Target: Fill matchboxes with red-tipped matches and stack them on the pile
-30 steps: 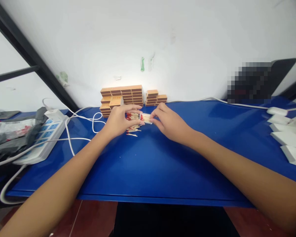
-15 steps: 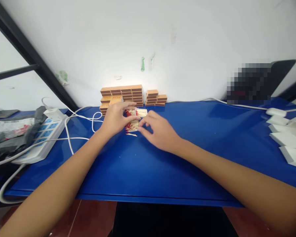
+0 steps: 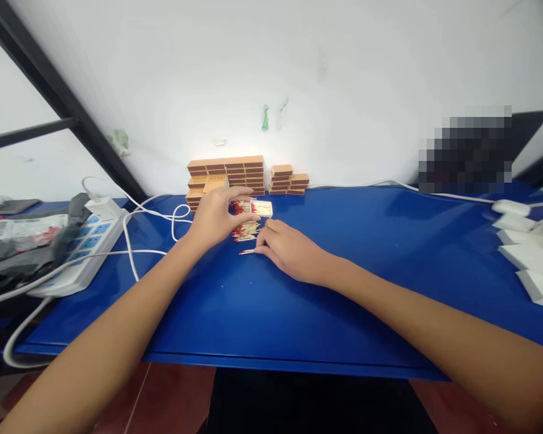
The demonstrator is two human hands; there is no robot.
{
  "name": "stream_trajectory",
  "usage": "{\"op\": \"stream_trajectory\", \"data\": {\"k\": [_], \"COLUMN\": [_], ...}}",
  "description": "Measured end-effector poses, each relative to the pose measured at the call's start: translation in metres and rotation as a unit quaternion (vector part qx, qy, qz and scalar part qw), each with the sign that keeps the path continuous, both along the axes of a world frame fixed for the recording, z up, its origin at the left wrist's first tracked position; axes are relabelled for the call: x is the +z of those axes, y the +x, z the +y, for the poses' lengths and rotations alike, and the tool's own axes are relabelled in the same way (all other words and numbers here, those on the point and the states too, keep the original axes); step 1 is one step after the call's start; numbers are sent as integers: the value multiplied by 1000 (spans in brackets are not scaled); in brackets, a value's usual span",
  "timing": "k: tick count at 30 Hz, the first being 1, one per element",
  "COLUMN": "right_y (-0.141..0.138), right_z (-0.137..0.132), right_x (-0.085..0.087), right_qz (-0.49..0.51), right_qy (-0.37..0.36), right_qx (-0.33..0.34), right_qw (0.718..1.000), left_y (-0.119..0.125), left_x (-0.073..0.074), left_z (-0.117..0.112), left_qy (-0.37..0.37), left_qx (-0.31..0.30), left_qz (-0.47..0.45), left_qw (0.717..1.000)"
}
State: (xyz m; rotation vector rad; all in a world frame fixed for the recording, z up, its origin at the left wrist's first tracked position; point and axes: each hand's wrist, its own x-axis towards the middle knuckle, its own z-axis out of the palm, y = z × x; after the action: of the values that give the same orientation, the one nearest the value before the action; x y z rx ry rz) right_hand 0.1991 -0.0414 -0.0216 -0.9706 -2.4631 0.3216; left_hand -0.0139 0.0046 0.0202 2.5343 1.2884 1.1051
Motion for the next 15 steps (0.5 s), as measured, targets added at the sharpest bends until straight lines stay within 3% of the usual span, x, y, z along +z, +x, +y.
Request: {"op": "stream_trajectory", "data": {"k": [3,9,15], "right_y": [11,34,34], "right_z": [6,26,29], "right_x": [4,8,5], "right_qz": [32,83,66], "right_qy": [29,79,61], "right_qx": [-15,-136,-116], "right_qw": [999,984,989], "left_y": [-1,0,2], "left_x": [-1,-4,-6], "left_z": [1,2,0], "left_qy": [-7,-29,-38], "left_qx": [-3,-27,-49], "left_qz": [1,-14,-30], "left_qw": [1000,999,998]}}
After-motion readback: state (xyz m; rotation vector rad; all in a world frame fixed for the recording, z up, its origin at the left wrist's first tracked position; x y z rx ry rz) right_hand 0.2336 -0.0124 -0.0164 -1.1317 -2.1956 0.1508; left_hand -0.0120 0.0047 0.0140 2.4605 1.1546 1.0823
